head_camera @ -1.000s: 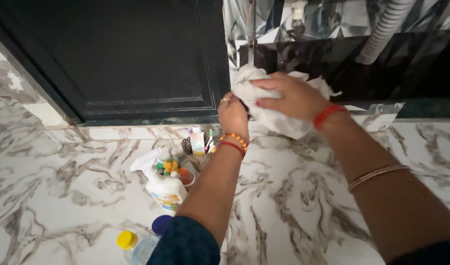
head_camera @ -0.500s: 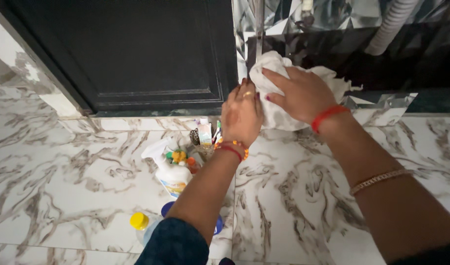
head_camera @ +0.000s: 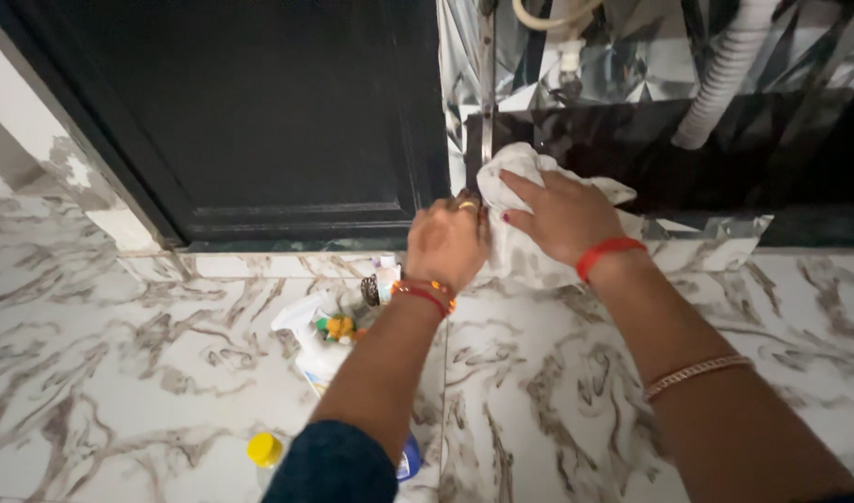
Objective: The person wipes the interior surfaces of an under-sink cabinet using a white cloth. They clean the bottom shelf, the sides, and the area around the plumbing pipes and drain trap. The person moves the cloth around the pipes to reach different sections of the cabinet.
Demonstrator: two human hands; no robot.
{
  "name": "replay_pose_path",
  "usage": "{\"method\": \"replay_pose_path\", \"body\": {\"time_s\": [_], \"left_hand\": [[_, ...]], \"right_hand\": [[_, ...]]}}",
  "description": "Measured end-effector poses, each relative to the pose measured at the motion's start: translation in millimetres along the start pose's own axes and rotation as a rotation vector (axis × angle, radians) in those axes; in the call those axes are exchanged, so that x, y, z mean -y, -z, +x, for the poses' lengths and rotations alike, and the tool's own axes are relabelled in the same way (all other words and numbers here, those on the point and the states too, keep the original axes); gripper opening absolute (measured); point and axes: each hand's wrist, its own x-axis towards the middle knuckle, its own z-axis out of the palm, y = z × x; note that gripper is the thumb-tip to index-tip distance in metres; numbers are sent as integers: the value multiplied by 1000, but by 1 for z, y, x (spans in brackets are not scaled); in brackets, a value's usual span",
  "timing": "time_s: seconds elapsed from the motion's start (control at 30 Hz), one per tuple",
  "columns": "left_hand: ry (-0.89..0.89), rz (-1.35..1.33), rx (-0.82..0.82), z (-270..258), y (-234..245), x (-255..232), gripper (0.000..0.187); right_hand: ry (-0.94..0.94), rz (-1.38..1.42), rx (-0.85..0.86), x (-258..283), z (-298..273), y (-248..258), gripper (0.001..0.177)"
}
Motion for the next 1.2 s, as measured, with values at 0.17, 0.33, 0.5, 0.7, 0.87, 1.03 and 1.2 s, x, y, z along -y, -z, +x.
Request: {"method": "replay_pose_path", "body": {"time_s": [0.17, 0.33, 0.5, 0.7, 0.87, 1.03, 1.2], "left_hand": [[-63, -48, -267, -8, -14, -3, 31], [104, -268, -259, -9, -17, 4, 29], [262, -544, -199, -14, -15, 4, 30], [395, -793, -221, -16, -26, -3, 32], [502, -903, -182, -16, -37, -1, 33], [417, -1014, -287, -12, -64, 7, 33], [237, -1277, -389, -6, -85, 12, 33]], "right_hand": [[-293, -25, 140, 26, 6, 14, 60], [-226, -115, 45, 42, 3, 4, 62], [120, 64, -173, 4, -19, -2, 59], [38, 150, -336, -14, -28, -7, 50], [43, -20, -403, 33, -16, -19, 48], [113, 36, -365, 33, -22, -12, 51], [6, -30, -435, 16, -28, -8, 51]]}}
